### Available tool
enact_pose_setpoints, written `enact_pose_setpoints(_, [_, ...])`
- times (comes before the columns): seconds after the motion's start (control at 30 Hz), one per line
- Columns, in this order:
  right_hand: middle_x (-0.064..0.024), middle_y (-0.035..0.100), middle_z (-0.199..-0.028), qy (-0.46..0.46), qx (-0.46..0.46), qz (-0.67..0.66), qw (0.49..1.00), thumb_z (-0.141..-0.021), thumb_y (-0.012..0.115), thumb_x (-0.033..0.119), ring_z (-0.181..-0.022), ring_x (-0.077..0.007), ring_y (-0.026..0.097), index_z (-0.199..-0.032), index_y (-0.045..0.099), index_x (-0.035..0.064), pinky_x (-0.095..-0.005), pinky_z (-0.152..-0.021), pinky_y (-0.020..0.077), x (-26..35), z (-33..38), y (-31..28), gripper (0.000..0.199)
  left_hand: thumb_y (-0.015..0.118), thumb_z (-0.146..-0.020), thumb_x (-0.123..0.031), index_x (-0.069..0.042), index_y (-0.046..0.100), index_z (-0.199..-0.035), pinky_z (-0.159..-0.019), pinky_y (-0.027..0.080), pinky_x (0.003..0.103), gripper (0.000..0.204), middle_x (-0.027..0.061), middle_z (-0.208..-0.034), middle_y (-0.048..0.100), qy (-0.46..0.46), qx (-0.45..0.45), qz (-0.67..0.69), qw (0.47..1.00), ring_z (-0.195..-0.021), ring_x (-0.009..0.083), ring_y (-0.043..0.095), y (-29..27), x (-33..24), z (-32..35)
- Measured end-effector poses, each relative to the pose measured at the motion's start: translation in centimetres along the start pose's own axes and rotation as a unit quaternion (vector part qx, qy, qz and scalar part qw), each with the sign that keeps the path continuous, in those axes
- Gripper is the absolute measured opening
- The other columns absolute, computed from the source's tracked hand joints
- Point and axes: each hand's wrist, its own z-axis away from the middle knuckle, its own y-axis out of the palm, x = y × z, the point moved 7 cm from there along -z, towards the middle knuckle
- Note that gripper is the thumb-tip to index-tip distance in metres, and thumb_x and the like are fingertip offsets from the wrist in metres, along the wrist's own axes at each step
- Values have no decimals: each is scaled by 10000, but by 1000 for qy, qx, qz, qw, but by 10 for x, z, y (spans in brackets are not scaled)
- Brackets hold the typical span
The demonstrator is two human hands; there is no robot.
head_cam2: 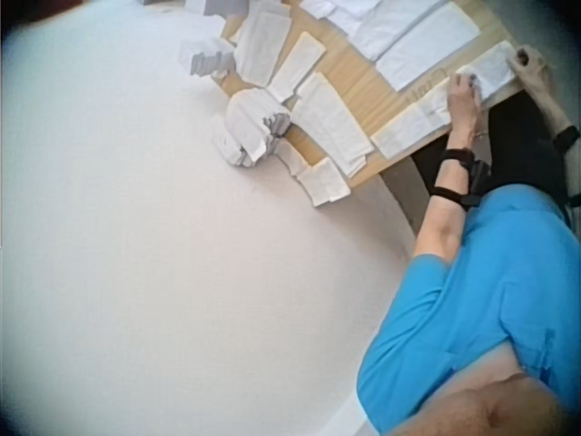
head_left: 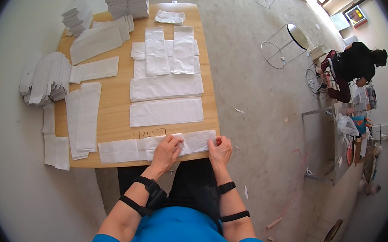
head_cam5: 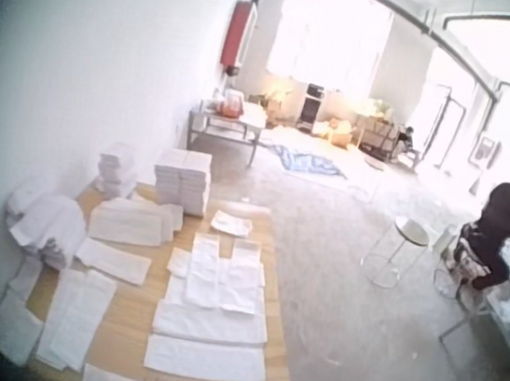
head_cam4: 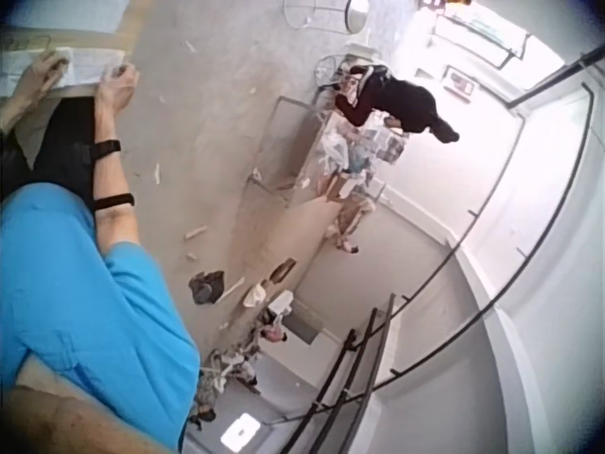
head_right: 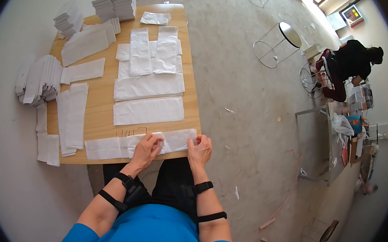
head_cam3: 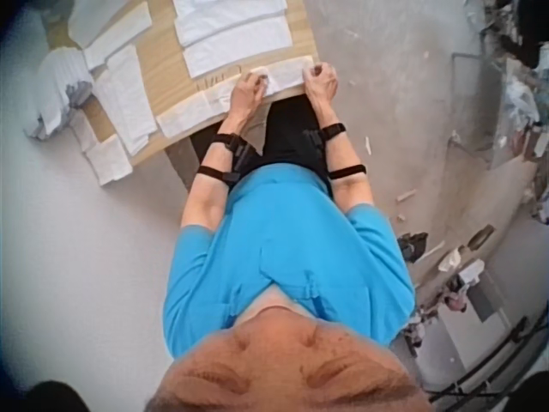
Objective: Fold long white plastic bags into rectangular stacks on a wooden table.
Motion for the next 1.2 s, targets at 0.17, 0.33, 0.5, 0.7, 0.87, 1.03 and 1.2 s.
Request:
enact_pose_setpoints(0.17, [-116,641,-866,-77,-31,-144,986,-742,717,117,-820,-284,620,-871,597,8,-371,-746,493,9,2,-9,207,726,-742,-67,-84,602,-1084,-761,491,374,363,90,-941,543,-1,22,-19,1000,-879,269,593,2,-5,-1])
enact_pose_setpoints(0.33, [-137,666,-863,-46,33,-245,968,-773,692,76,-763,-301,648,-994,586,2,-349,-692,510,42,18,-23,256,739,-755,-85,-83,512,-1289,-751,486,303,580,93,-941,547,20,-3,-90,996,-840,204,580,-5,-6,1])
enact_pose_setpoints(0.5, [-161,639,-872,-219,-13,-95,971,-788,696,91,-784,-322,643,-1110,588,31,-377,-681,506,110,59,-33,344,680,-866,-182,-42,448,-1340,-754,476,277,547,60,-982,574,-123,-8,192,974,-862,138,560,-36,15,20])
enact_pose_setpoints(0.7, [-135,651,-889,-368,78,-88,922,-793,691,87,-700,-268,628,-1119,593,11,-351,-643,505,159,121,11,349,645,-906,-211,9,362,-1372,-684,469,228,588,42,-899,590,-259,-115,403,870,-790,112,561,-48,24,48])
enact_pose_setpoints(0.87, [-116,636,-751,-120,81,-178,973,-828,658,134,-614,-239,614,-963,628,8,-350,-602,490,103,91,10,187,668,-837,-89,27,415,-1296,-669,481,241,537,47,-807,628,-211,-179,222,935,-739,106,581,-58,56,45])
enact_pose_setpoints(1.03, [-127,630,-734,-61,85,-163,981,-824,660,142,-628,-254,612,-823,647,6,-360,-608,478,73,58,26,137,700,-781,-93,13,453,-1276,-636,495,278,564,63,-745,626,-218,-194,127,948,-664,128,583,-68,56,40])
enact_pose_setpoints(1.2, [-132,624,-717,-51,97,-148,983,-814,670,158,-663,-270,616,-783,637,3,-375,-637,479,70,54,46,162,703,-765,-84,0,456,-1283,-626,498,303,580,78,-728,621,-210,-200,74,954,-650,161,594,-72,52,40])
